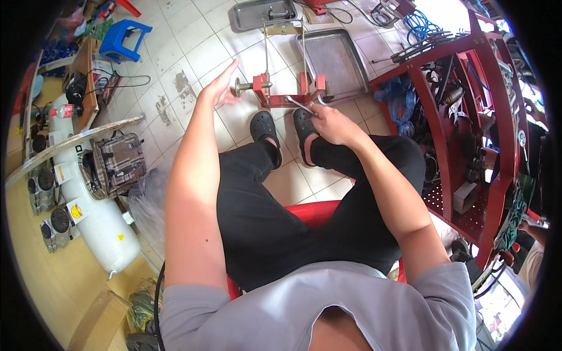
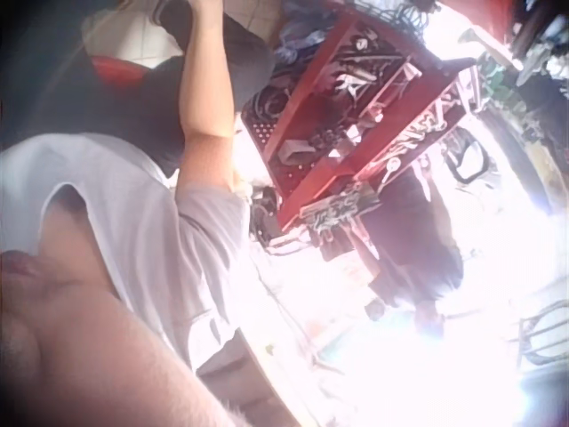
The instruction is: The person sits on a red stool in a workshop and uses a wrench to tighten a bolt on a red metal frame. They manipulate the frame and a metal rod, adjusting the components and securing them together.
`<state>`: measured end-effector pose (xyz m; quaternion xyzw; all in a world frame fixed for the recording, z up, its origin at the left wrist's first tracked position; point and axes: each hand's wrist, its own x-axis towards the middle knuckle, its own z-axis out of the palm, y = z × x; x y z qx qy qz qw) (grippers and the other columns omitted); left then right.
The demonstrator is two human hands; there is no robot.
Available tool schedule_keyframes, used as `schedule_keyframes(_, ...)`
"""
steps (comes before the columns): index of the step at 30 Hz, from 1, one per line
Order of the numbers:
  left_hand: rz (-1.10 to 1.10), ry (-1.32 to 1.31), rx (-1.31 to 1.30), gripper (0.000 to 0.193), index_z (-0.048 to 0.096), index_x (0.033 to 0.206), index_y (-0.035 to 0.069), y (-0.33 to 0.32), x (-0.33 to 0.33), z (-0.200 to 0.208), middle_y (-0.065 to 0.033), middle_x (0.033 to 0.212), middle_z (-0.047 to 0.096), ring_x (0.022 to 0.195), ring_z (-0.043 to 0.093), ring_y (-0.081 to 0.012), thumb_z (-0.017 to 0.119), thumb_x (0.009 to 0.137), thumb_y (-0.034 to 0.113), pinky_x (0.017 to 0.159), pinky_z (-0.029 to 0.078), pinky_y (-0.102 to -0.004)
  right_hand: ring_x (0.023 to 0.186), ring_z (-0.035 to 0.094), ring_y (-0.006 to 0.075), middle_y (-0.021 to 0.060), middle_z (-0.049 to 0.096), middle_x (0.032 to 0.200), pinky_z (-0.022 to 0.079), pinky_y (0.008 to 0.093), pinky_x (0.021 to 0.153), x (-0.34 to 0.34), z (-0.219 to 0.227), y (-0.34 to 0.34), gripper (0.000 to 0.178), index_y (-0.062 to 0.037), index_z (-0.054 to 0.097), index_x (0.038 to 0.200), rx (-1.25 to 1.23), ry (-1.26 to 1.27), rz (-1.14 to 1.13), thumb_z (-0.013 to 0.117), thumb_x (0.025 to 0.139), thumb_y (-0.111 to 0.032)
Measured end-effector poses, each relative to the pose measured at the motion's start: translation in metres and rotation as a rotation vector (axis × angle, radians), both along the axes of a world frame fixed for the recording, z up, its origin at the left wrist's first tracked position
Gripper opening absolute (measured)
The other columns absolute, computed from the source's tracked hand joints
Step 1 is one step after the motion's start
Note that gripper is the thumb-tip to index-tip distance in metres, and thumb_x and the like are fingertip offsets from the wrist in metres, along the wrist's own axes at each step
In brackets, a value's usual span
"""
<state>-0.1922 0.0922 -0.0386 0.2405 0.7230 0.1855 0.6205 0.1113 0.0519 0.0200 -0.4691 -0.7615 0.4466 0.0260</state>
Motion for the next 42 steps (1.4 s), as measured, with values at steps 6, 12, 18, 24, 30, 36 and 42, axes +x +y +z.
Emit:
schedule_keyframes(6, 0.088, 0.194, 0.093, 0.103, 0.031, 0.132, 0.000, 0.003, -0.031, -0.009, -0.0078, 0.078, 0.053, 0.061, 0.051, -0.0144, 0.035, 0.069, 0.081, 0.063, 0.042, -0.0307, 0.090, 0.056, 0.0405, 0.0291, 0.058, 0.089, 0.043, 0.0418, 0.082, -0.010, -0.005, 0.031, 0.031, 0.0053, 0.056, 0.099, 0.022, 0.142, -0.092, 0.041, 0.077, -0.011)
schedule_keyframes(12, 0.129, -0.051, 0.120, 0.109, 0.013, 0.139, 0.000, 0.003, -0.017, -0.025, -0.0161, 0.096, 0.059, 0.066, 0.053, -0.0140, 0.033, 0.069, 0.082, 0.063, 0.042, -0.0287, 0.066, 0.053, 0.0170, 0.0094, 0.055, 0.071, 0.042, 0.0297, 0.061, -0.005, -0.005, 0.050, 0.025, 0.0015, 0.058, 0.095, -0.103, 0.396, -0.266, 0.043, 0.079, -0.011)
schedule_keyframes(18, 0.018, 0.061, -0.191, 0.111, 0.025, 0.135, -0.002, 0.007, -0.028, 0.000, -0.0034, 0.063, 0.050, 0.044, 0.040, -0.0099, 0.025, 0.066, 0.086, 0.044, 0.031, -0.0249, 0.057, 0.044, 0.0077, -0.0009, 0.048, 0.064, 0.035, 0.0239, 0.052, 0.013, 0.023, 0.063, 0.025, -0.0028, 0.058, 0.099, -0.202, 0.471, -0.524, 0.044, 0.080, -0.011)
schedule_keyframes(24, -0.025, 0.052, 0.212, 0.104, 0.016, 0.141, 0.008, 0.009, -0.009, -0.029, -0.0218, 0.142, 0.021, 0.129, 0.026, -0.0358, 0.033, 0.069, 0.081, 0.101, 0.022, -0.0508, 0.054, 0.053, 0.0128, 0.0057, 0.057, 0.067, 0.044, 0.0284, 0.050, 0.009, -0.022, 0.064, 0.018, 0.0019, 0.057, 0.088, 0.031, 0.578, -0.351, 0.047, 0.078, -0.008)
schedule_keyframes(30, 0.044, -0.118, -0.355, 0.112, 0.022, 0.134, -0.003, 0.013, -0.009, -0.035, -0.0135, 0.076, 0.056, 0.054, 0.055, -0.0229, 0.028, 0.066, 0.085, 0.047, 0.046, -0.0339, 0.072, 0.054, 0.0232, 0.0163, 0.053, 0.072, 0.043, 0.0364, 0.066, 0.012, -0.008, 0.053, 0.022, 0.0015, 0.052, 0.089, 0.078, 0.329, -0.298, 0.050, 0.084, -0.020)
schedule_keyframes(36, 0.087, 0.234, 0.135, 0.104, 0.026, 0.136, 0.002, 0.012, -0.050, -0.036, -0.0139, 0.086, 0.056, 0.063, 0.056, -0.0228, 0.035, 0.068, 0.081, 0.056, 0.046, -0.0351, 0.072, 0.054, 0.0290, 0.0201, 0.054, 0.075, 0.042, 0.0383, 0.068, -0.004, -0.004, 0.050, 0.027, 0.0030, 0.052, 0.088, 0.131, 0.350, -0.258, 0.049, 0.085, -0.024)
schedule_keyframes(42, 0.038, 0.001, 0.123, 0.110, 0.015, 0.139, 0.003, 0.009, -0.020, -0.038, -0.0286, 0.124, 0.038, 0.090, 0.057, -0.0366, 0.039, 0.066, 0.081, 0.081, 0.042, -0.0467, 0.073, 0.055, 0.0284, 0.0185, 0.057, 0.078, 0.042, 0.0382, 0.069, 0.000, -0.011, 0.043, 0.029, 0.0021, 0.054, 0.096, 0.081, 0.297, -0.258, 0.050, 0.086, -0.024)
